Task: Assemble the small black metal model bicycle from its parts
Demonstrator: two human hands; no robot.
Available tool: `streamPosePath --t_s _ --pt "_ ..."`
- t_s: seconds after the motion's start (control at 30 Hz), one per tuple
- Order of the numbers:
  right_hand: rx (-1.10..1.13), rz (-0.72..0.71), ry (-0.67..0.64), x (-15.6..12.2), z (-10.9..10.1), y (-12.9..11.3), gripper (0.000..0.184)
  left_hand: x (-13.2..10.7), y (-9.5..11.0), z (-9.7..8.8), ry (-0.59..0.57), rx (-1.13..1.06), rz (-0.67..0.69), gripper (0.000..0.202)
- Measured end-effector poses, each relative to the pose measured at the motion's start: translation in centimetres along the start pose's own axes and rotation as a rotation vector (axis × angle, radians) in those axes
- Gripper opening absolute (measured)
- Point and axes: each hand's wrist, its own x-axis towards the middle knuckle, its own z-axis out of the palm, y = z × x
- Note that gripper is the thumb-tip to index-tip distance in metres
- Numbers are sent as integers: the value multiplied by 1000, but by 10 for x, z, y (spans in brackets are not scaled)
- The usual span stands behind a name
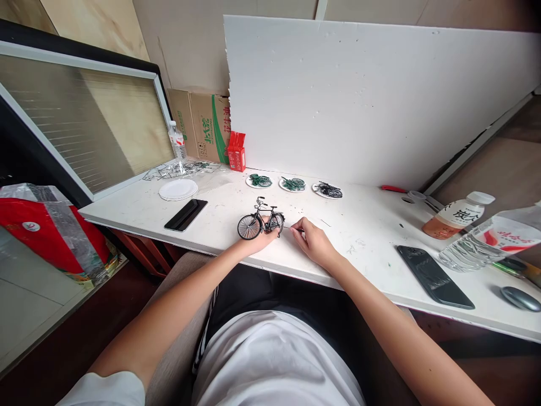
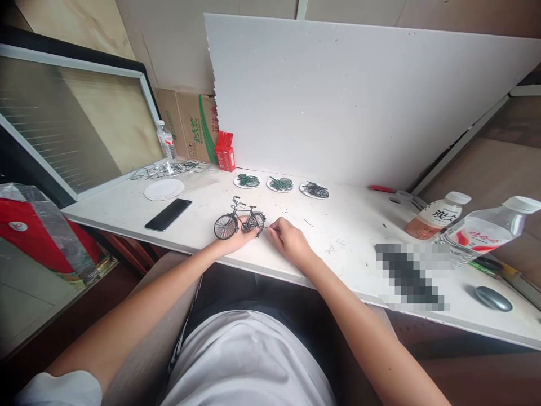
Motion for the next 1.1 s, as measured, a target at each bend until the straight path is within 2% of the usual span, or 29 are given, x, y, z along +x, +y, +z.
streamPosePath --t_s 0.2,0.37,0.5,0.7,0.87,1.1 --pt "-19 0 1 1 1 2 22 1 0 -1 2 25 39 17" --pt "-24 -15 -25 1 1 4 23 -2 6 4 30 152 142 15" --pt "-21 -28 -24 2 -1 7 21 -10 14 4 -15 241 175 20" --pt "-31 -12 -12 3 -1 8 26 -14 26 -1 6 321 165 24" --pt "-13 4 -21 4 -3 6 27 -17 40 -4 -25 393 182 37" --pt "86 27 -9 3 -1 13 27 -20 44 -6 3 332 197 39"
